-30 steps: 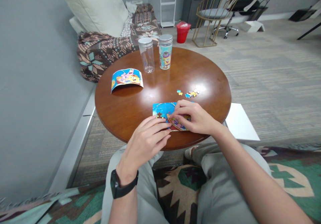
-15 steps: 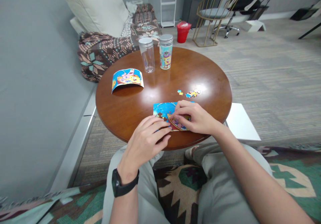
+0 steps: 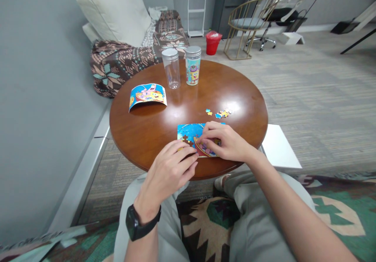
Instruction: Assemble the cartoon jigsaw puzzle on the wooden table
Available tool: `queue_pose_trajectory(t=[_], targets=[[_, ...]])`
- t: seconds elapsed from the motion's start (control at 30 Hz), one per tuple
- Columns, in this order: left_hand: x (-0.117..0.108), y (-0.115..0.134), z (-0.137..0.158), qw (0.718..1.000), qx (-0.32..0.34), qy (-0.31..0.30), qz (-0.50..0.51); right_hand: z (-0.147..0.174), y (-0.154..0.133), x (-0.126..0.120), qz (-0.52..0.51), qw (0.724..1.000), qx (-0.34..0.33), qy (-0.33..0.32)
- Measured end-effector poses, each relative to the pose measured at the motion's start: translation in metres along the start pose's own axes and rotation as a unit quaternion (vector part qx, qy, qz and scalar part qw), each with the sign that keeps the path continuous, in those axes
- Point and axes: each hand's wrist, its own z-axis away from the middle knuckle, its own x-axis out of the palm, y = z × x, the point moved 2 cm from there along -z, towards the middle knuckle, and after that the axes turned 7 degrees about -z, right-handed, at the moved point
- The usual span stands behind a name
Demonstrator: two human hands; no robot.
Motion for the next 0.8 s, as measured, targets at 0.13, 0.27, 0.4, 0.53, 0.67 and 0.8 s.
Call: queue_pose_trajectory(t=[0.13,0.27,0.4,0.53,0.67,0.8], targets=[[0.001,0.0,0.0,1.0,-0.004,-0.004,0.002,0.0,-0.003,0.001,-0.002,1.0,-0.007,0.006],[0.0,-0.001,0.002,1.0,-0.024,0.012,0.01,0.0,0.002,-0.011,0.01,0.993,0.013,0.119],[-0.002,-0.008,0.007,0.994,-0.094,0.044,-0.024,0.003,0.029,-0.036,0.113,0.949,0.126,0.264],[0.001,-0.019,0.014,0.986,-0.154,0.024,-0.059,0.009,0.059,-0.046,0.174,0.943,0.158,0.238],[0.005,-0.024,0.017,0.984,-0.172,-0.018,-0.048,0.011,0.066,-0.045,0.148,0.954,0.143,0.22],[0.005,-0.024,0.016,0.982,-0.179,-0.022,-0.048,0.008,0.064,-0.051,0.067,0.955,0.162,0.241]])
